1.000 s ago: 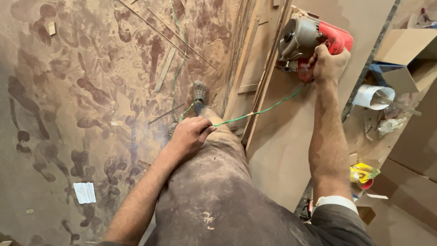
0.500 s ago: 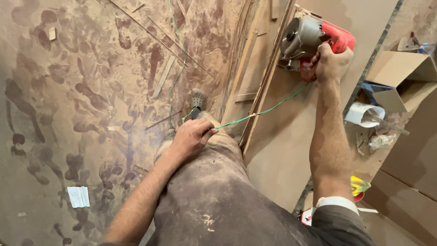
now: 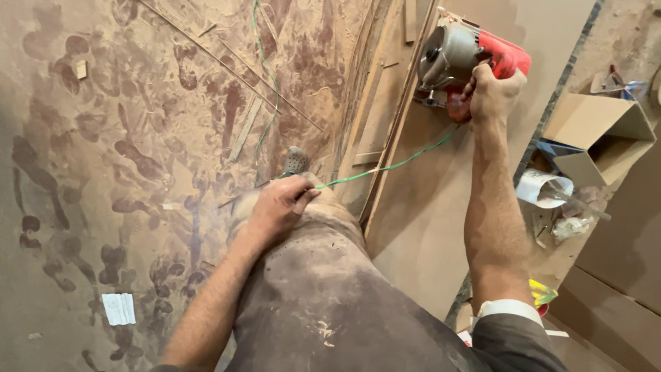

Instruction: The person cuts a long wooden board with a red handheld circular saw, steadying the power cord with the other hand. They then carry a large board across the workshop floor and cut another board with a jigsaw, holding the board steady with one hand while guiding the saw with the other.

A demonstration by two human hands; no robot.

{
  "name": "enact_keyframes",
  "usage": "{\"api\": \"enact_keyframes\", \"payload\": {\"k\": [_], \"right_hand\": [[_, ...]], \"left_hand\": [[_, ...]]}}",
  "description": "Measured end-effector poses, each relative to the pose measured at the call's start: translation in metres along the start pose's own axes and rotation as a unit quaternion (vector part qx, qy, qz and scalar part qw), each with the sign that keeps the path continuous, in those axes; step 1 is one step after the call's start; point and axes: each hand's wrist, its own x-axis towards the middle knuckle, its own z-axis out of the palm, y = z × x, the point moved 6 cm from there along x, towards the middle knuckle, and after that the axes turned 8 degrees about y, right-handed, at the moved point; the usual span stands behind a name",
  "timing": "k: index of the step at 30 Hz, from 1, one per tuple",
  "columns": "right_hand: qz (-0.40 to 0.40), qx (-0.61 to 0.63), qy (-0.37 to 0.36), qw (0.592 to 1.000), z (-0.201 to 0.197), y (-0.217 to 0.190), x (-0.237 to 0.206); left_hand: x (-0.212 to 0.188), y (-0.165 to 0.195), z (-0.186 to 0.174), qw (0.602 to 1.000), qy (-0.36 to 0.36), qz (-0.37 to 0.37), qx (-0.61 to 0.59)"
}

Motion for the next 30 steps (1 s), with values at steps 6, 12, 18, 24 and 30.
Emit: {"api": "enact_keyframes", "payload": {"k": [6, 12, 18, 24, 30], "right_hand": [[-0.005, -0.004, -0.008, 1.0, 0.006, 0.007, 0.017], [-0.011, -0.035, 0.005, 0.999, 0.004, 0.006, 0.032], [0.0, -0.03, 0.011, 0.999, -0.003, -0.001, 0.04], [0.005, -0.018, 0.017, 1.0, 0.001, -0.006, 0.047], [0.013, -0.007, 0.019, 1.0, 0.001, -0.009, 0.05]], "left_hand": [[-0.003, -0.002, -0.002, 1.0, 0.012, -0.015, -0.019], [0.009, 0.002, 0.012, 0.999, -0.022, 0.035, 0.014], [0.027, 0.008, 0.018, 0.996, -0.044, 0.074, -0.009], [0.054, 0.007, 0.013, 0.995, -0.046, 0.085, -0.013], [0.071, 0.01, 0.015, 0.995, -0.059, 0.081, -0.014]]}}
